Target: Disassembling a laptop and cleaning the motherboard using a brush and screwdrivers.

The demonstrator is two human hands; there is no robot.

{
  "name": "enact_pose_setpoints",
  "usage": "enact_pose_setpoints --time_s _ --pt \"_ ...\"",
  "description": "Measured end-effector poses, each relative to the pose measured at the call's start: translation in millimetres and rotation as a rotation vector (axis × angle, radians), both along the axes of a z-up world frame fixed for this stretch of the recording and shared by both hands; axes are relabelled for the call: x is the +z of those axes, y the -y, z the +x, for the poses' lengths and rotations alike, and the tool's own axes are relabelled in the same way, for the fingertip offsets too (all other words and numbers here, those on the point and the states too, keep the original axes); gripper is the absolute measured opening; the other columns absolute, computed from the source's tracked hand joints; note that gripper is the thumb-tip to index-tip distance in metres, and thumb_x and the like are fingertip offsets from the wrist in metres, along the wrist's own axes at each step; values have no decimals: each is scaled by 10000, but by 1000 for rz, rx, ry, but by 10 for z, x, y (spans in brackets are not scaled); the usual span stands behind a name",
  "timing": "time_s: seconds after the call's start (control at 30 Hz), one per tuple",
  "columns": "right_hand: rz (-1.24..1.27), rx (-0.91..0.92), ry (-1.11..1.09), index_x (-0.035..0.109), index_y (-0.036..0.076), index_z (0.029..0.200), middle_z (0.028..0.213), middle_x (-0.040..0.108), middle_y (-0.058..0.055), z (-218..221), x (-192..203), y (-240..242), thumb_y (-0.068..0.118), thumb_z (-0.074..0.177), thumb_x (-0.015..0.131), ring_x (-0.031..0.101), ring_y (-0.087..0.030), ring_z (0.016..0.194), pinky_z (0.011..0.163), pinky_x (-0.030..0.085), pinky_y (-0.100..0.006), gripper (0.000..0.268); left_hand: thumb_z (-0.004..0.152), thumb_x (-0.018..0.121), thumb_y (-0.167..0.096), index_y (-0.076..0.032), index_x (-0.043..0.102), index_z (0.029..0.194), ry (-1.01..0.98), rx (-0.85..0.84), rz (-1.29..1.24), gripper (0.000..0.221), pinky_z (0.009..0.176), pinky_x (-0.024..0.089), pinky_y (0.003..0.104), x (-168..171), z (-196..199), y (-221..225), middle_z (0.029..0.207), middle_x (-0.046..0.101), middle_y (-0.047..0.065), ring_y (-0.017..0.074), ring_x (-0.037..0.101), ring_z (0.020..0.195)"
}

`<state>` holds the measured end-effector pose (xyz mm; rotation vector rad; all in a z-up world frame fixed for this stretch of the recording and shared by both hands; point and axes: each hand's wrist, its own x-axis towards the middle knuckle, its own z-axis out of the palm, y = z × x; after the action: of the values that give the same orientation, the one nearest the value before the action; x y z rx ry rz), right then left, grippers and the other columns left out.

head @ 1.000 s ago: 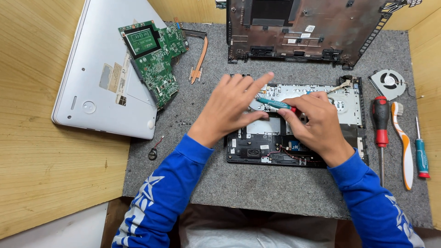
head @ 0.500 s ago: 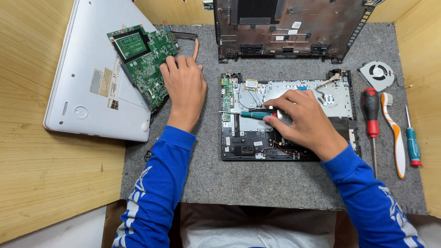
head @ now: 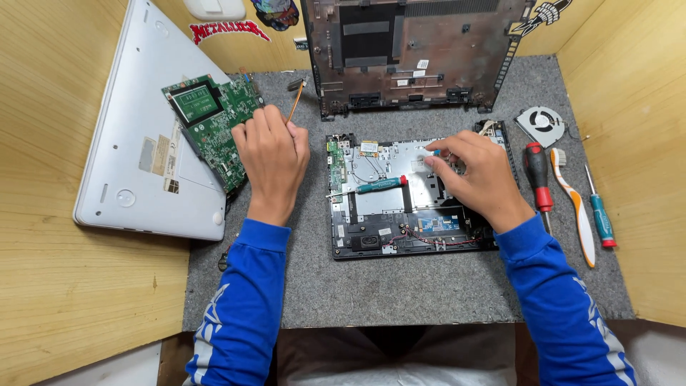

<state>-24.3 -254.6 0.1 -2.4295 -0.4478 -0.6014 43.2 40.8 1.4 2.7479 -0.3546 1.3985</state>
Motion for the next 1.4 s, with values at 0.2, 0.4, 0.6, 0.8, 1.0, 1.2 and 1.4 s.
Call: enact_pose_setpoints --time_s 0.2,0.4,0.6,0.8,1.0,1.2,1.4 --pt "41 36 -32 725 90 945 721 646 -80 -49 145 -129 134 853 698 622 -209 652 672 474 -306 106 927 345 -168 -136 462 842 -129 -146 -19 148 711 433 330 124 -164 151 517 443 -43 153 526 424" --pt "89 41 -72 719 109 987 735 650 -74 -46 106 -86 174 894 678 623 -198 660 654 486 -304 121 867 374 -257 -192 469 834 -42 -299 58 120 630 382 329 -45 -164 296 599 352 -58 136 430 474" --pt "746 184 -504 498 6 1316 846 643 -166 -23 31 -138 287 962 482 624 -176 706 683 575 -342 452 792 455 -237 -139 487 835 64 -638 202 111 670 424 342 -43 -303 559 679 373 17 201 464 559" --pt "1100 186 -664 531 -40 1225 788 640 -128 -49 85 -116 97 849 631 662 -148 604 583 615 -318 413 816 566 -309 -124 550 1089 -15 -778 191 330 821 433 374 -15 -429 667 932 525 92 231 535 784" --pt "1183 117 -693 522 -23 1235 786 647 -141 -11 199 260 104 854 627 673 -146 587 567 619 -300 414 843 680 -327 -109 375 1382 -261 -868 -50 657 882 427 378 86 -368 500 1127 517 117 268 571 932" --pt "1014 21 -808 553 72 1237 765 637 -101 -61 382 466 100 830 623 601 -148 581 610 576 -295 414 960 545 -295 -42 513 1273 -324 -795 92 403 727 384 371 100 -402 534 1016 596 116 257 542 841" --pt "1058 -234 -768 541 122 1059 691 611 -118 -40 323 780 15 772 548 577 -188 510 547 553 -285 306 933 585 -246 -58 592 1142 -328 -812 125 281 695 398 370 79 -404 562 934 598 86 243 532 779"
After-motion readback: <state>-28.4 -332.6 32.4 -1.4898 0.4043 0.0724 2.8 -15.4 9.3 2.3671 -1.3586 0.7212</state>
